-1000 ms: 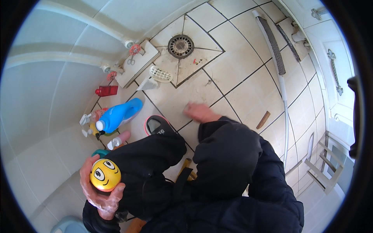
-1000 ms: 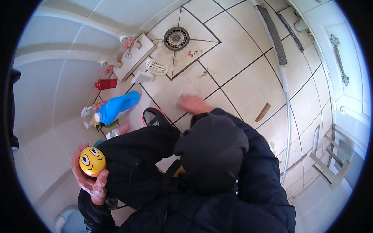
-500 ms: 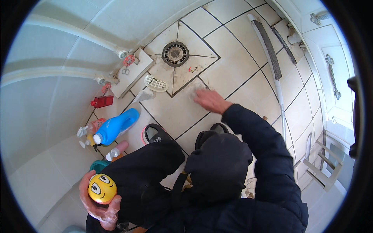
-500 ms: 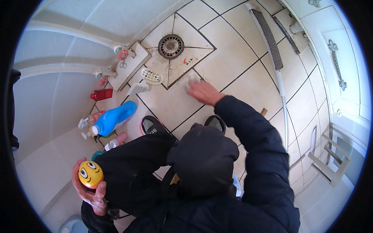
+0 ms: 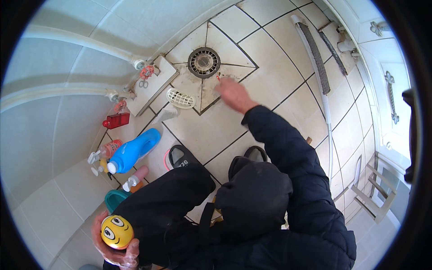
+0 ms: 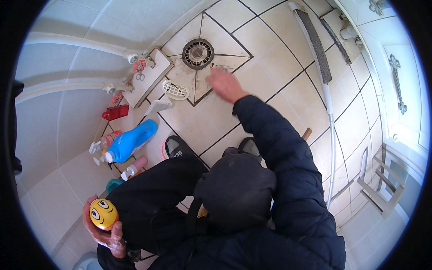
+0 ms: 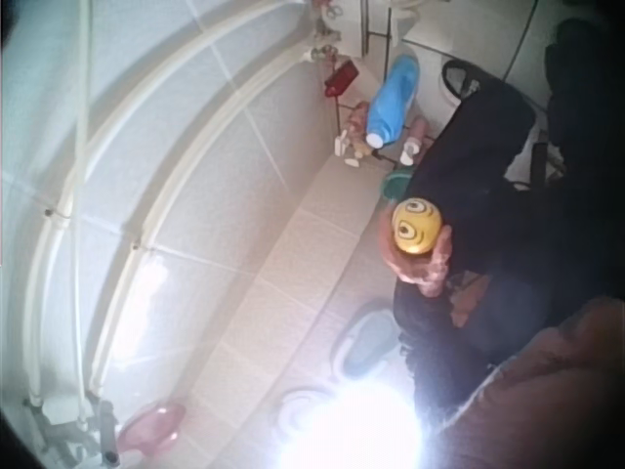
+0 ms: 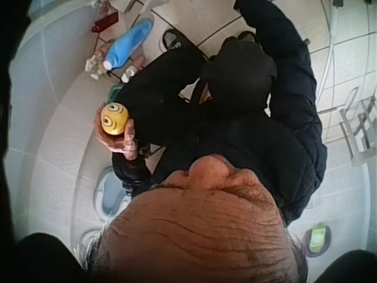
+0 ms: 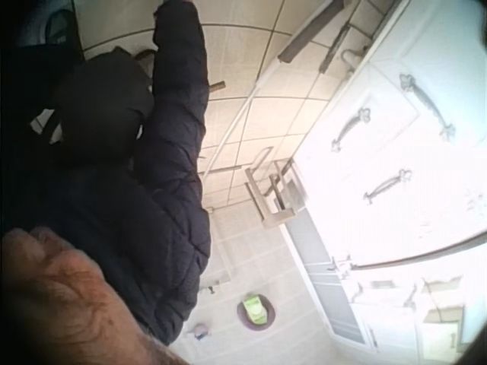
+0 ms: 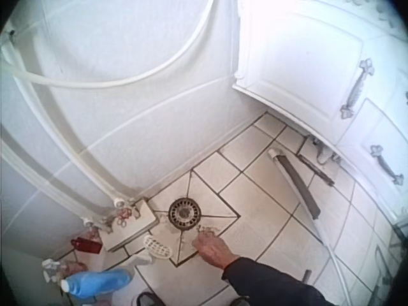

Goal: The person assembles a flat mop by attaching the mop head to a white handle, then wipes the tiled floor around a drain with a small cloth. The person also picks up a yellow toy and places it aside.

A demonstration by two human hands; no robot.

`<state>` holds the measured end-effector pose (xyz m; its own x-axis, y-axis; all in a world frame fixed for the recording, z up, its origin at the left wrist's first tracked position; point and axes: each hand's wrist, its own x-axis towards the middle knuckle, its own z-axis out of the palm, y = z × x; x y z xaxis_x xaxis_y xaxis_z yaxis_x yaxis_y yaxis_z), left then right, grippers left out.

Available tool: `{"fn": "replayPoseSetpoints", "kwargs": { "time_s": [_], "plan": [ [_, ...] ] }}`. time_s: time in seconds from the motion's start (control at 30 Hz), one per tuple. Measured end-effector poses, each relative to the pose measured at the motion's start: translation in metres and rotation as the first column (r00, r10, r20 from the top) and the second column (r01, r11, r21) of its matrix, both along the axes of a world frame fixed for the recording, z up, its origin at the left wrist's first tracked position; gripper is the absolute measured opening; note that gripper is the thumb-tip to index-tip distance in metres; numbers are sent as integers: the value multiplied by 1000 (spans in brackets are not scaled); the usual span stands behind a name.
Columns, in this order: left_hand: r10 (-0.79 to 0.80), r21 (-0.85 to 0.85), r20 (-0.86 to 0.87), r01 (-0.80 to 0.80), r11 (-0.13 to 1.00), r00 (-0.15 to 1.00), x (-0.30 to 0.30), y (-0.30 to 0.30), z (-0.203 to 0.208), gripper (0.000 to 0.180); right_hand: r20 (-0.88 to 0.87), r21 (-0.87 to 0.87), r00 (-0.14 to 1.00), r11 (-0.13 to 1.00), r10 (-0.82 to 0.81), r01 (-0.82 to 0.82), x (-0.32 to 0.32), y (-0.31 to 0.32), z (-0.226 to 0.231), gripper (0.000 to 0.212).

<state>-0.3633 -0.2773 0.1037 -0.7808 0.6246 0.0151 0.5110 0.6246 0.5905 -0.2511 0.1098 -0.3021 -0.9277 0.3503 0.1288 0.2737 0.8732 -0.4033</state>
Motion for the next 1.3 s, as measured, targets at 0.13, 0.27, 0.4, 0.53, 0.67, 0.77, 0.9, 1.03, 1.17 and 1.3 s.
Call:
{"fn": "replayPoseSetpoints", "kwargs": {
  "time_s": [0.13, 0.27, 0.4, 0.53, 0.67, 0.77, 0.9, 1.03, 1.17, 1.3],
  "plan": [
    [20, -12, -15, -20, 1000, 1000, -3, -5, 0, 91, 116, -57, 895, 902, 431, -427, 7, -61, -3, 10],
    [34, -36, -14, -34, 999, 999, -3, -7, -1, 90, -215, 95, 976, 995, 36, -16, -34, -4, -17, 10],
    [20, -13, -32, -21, 1000, 999, -5, -7, -3, 89, -203, 58, 979, 997, -36, 49, -46, 36, 0, 11],
    [72, 24, 62, -74, 997, 995, -5, -8, -3, 90, -1, 13, 974, 973, 229, -229, -9, -11, 12, 9],
    [71, 17, 70, -73, 997, 995, -3, -8, -2, 91, -40, 51, 953, 953, 299, -297, -28, -21, -4, 6],
    [50, 9, 37, -50, 999, 998, -3, -10, -2, 91, -112, 100, 994, 995, 15, -4, -68, 9, -9, 6],
    [58, 24, 53, -59, 998, 997, -3, -13, -3, 92, -118, -64, 989, 995, -86, 78, -55, 12, 3, 10],
    [69, 43, 56, -72, 996, 996, -3, -13, -3, 93, -61, 97, 997, 994, -36, 42, -8, -11, 6, 18],
    [60, 21, 29, -61, 998, 998, -4, -15, -3, 95, 75, -208, 973, 951, -217, 228, 3, -8, -7, 25],
    [91, 62, 48, -93, 994, 995, -6, -19, -6, 94, -212, -416, 809, 800, -548, 432, 40, -3, -11, 23]
  ]
}}
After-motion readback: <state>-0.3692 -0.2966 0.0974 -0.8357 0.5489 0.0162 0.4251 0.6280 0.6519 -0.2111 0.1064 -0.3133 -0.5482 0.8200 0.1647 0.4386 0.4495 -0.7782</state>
